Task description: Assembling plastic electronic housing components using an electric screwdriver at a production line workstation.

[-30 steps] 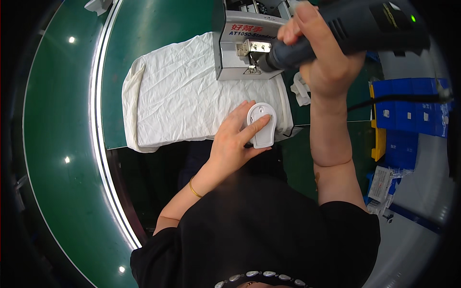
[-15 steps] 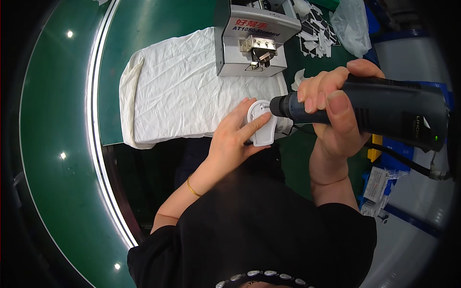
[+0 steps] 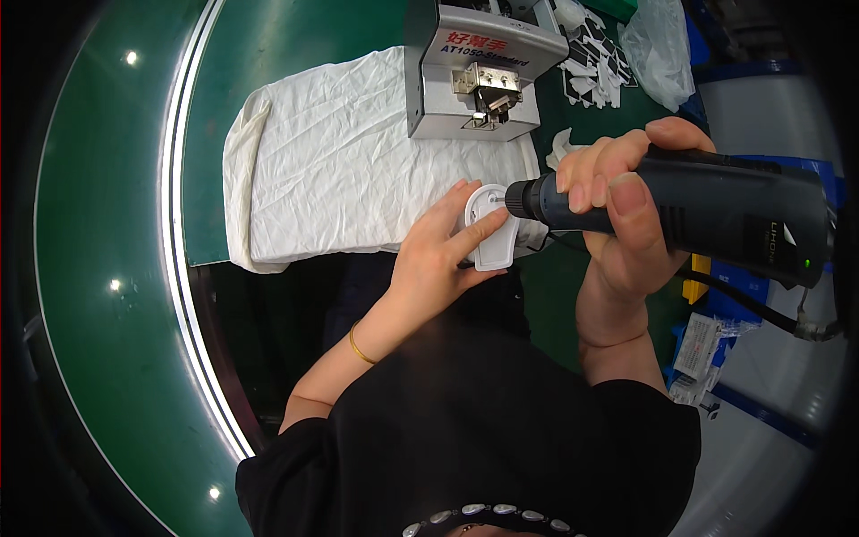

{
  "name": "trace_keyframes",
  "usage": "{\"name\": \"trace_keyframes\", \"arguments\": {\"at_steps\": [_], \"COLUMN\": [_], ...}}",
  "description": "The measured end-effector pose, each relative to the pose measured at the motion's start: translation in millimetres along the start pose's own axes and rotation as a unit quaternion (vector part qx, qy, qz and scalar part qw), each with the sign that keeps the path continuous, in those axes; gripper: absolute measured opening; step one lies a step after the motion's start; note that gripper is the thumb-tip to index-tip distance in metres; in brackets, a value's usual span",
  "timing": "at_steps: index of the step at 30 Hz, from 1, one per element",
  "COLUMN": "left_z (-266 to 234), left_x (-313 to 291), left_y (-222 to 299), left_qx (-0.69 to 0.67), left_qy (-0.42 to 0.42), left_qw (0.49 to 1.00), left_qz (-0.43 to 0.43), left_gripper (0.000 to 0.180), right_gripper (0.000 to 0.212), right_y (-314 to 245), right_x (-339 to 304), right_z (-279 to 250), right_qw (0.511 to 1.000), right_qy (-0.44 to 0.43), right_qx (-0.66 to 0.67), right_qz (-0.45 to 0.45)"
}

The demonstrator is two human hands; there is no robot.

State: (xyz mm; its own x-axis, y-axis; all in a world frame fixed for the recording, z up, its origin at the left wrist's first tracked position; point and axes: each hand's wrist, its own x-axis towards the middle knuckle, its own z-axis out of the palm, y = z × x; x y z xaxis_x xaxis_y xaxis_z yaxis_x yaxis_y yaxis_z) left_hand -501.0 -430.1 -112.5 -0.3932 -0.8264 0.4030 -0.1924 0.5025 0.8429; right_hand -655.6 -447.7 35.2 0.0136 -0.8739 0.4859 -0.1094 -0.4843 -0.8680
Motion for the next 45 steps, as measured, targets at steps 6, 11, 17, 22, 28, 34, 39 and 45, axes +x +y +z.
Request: {"name": "trace_keyframes", "arguments": {"at_steps": [6, 11, 17, 22, 28, 34, 39, 45], "left_z": [1, 1, 2, 2, 3, 3, 6, 7], "left_x": [0, 0, -1, -2, -1, -3, -2, 1], "left_y": [-1, -2, -2, -3, -2, -2, 3, 7], "left_qx": [0.000, -0.002, -0.005, 0.009, 0.024, 0.030, 0.059, 0.064], "left_qy": [0.009, 0.012, 0.012, 0.016, 0.012, -0.004, 0.019, 0.021], "left_qw": [1.000, 1.000, 1.000, 1.000, 1.000, 1.000, 0.998, 0.997], "left_qz": [0.014, 0.017, 0.019, 0.022, 0.015, 0.005, 0.030, 0.031], "left_gripper": [0.073, 0.073, 0.072, 0.072, 0.075, 0.077, 0.073, 0.072], "right_gripper": [0.039, 0.036, 0.036, 0.040, 0.045, 0.036, 0.026, 0.042], "right_y": [1, 1, 4, 8, 31, 112, 180, 176], "right_x": [1, 3, 0, 1, 17, 21, -11, -15], "right_z": [0, 4, 4, 1, -43, -187, -265, -257], "right_qw": [1.000, 1.000, 1.000, 0.999, 0.985, 0.899, 0.858, 0.803], "right_qy": [-0.018, -0.011, -0.014, -0.031, 0.098, 0.323, 0.332, 0.257], "right_qx": [0.023, 0.024, 0.013, -0.015, 0.136, -0.069, -0.164, -0.452], "right_qz": [0.001, 0.015, 0.018, 0.018, 0.026, 0.287, 0.355, 0.292]}}
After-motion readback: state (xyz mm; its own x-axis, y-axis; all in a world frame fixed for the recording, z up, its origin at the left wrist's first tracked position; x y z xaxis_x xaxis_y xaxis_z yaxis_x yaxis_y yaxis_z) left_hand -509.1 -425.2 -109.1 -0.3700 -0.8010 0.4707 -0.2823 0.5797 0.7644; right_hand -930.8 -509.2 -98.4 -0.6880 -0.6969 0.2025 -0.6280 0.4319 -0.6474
